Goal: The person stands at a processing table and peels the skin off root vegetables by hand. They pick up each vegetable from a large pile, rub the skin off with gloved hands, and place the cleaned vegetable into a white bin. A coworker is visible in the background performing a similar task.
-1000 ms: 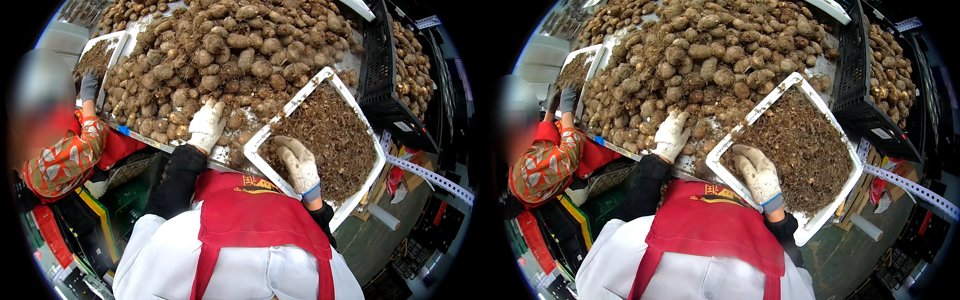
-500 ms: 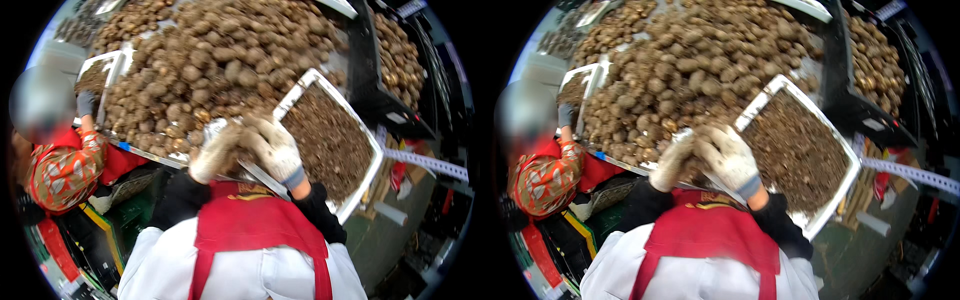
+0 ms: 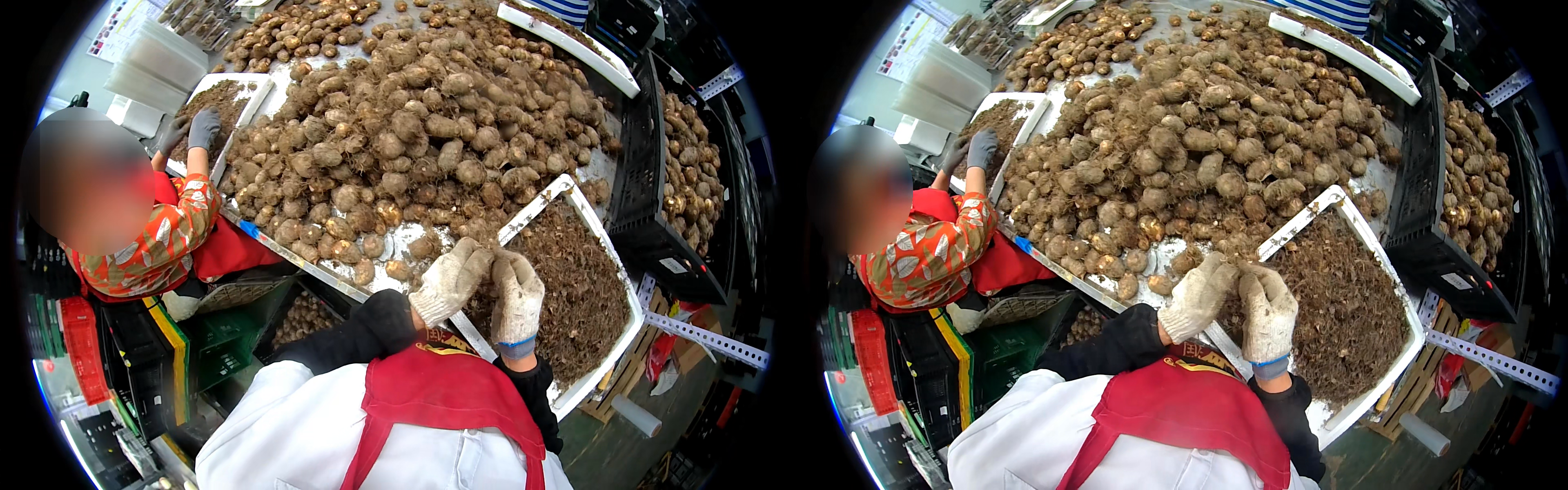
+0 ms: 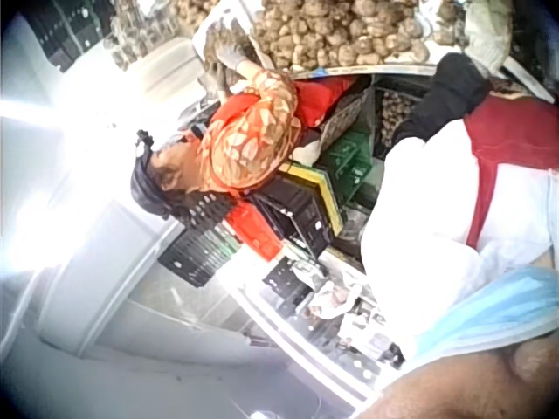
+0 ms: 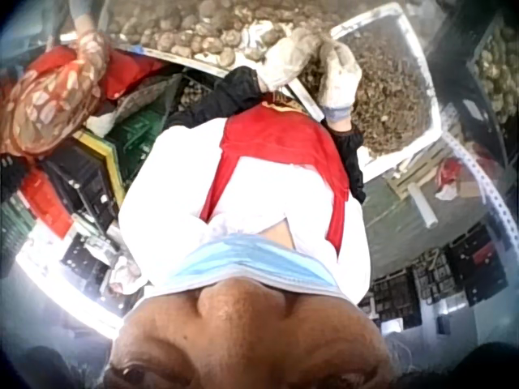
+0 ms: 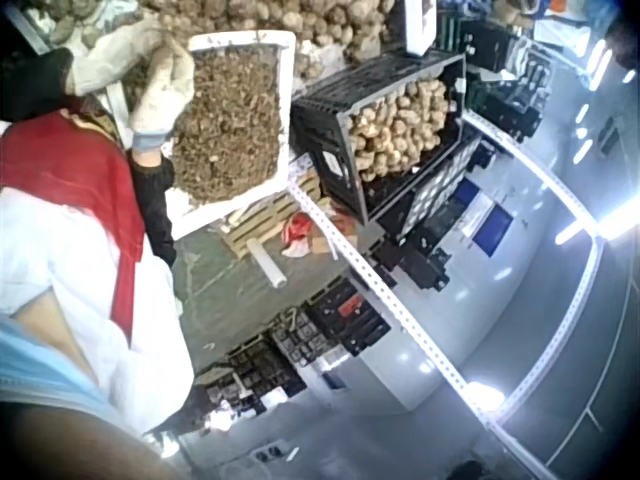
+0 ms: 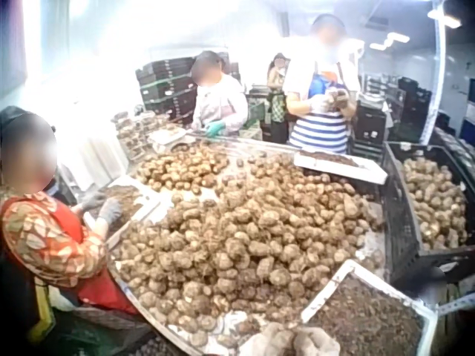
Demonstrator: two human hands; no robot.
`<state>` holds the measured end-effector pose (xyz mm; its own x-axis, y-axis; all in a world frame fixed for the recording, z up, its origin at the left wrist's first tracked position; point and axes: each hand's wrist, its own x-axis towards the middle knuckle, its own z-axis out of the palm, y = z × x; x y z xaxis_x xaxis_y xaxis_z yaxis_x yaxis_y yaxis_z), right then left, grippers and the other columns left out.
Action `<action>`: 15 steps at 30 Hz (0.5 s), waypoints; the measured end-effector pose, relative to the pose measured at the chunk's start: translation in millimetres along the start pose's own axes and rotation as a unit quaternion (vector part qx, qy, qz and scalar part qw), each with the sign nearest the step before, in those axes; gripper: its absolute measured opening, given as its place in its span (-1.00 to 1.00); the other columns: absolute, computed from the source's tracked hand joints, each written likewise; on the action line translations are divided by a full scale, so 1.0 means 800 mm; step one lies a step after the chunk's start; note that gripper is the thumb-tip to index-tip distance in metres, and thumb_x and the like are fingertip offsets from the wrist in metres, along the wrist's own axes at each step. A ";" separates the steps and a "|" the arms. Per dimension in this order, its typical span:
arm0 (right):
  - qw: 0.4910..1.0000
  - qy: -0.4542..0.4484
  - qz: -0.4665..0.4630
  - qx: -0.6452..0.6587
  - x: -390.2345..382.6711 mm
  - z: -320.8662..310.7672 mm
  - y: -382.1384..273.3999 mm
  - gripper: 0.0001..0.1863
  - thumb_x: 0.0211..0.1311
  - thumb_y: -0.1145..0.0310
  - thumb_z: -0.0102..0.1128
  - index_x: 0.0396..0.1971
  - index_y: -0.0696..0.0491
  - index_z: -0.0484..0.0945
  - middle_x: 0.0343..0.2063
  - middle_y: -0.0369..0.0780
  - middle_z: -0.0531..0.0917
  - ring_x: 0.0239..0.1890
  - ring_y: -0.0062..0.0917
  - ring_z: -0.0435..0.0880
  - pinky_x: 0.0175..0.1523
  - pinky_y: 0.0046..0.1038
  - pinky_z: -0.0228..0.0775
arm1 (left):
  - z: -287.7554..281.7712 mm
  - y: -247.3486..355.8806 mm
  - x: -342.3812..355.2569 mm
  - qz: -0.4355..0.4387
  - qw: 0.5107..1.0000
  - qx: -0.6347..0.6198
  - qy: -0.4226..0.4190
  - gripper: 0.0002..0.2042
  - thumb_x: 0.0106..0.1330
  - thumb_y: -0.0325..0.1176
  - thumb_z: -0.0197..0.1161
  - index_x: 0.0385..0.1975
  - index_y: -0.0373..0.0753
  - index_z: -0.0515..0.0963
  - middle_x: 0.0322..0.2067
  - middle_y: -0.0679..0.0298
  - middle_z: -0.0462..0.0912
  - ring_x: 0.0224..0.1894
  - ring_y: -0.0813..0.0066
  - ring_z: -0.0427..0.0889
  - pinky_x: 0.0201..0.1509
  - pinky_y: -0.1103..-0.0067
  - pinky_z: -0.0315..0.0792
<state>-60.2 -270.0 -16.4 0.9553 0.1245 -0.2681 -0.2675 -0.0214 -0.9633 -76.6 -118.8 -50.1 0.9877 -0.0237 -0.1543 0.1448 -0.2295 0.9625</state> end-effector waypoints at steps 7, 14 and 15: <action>0.991 0.035 0.128 -0.027 0.000 -0.060 0.041 -0.74 0.41 0.35 0.16 -0.05 0.18 0.61 -0.18 -0.09 0.69 -0.22 -0.29 0.67 -0.18 -0.34 0.51 | -0.011 -0.004 0.010 -0.128 0.863 -0.478 -0.103 -0.53 0.54 0.10 -0.01 -0.26 -0.24 0.54 -0.48 0.32 0.53 -0.55 0.54 0.42 -0.51 0.61 0.31; 0.940 -0.008 -0.180 -0.288 -0.026 -0.065 -0.035 -0.60 0.27 0.32 0.28 0.09 0.10 0.62 0.07 -0.04 0.62 0.01 -0.21 0.66 0.15 -0.31 0.53 | 0.005 0.004 0.016 -0.276 0.793 -0.538 -0.074 -0.46 0.55 0.23 -0.05 -0.08 -0.19 0.57 -0.47 0.33 0.61 -0.63 0.55 0.49 -0.62 0.63 0.37; 0.925 -0.024 -0.215 -0.313 -0.023 -0.058 -0.034 -0.61 0.25 0.32 0.29 0.07 0.09 0.63 0.06 -0.05 0.63 0.01 -0.20 0.65 0.14 -0.30 0.53 | 0.010 0.023 0.017 -0.285 0.804 -0.520 -0.039 -0.47 0.55 0.21 -0.04 -0.01 -0.19 0.54 -0.40 0.33 0.62 -0.58 0.56 0.51 -0.58 0.64 0.38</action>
<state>-64.3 -317.9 14.4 0.9454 0.2996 0.1282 0.2762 -0.5278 -0.8032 -60.6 -131.0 -36.2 0.7424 -0.2740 -0.6114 0.5840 0.7118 0.3902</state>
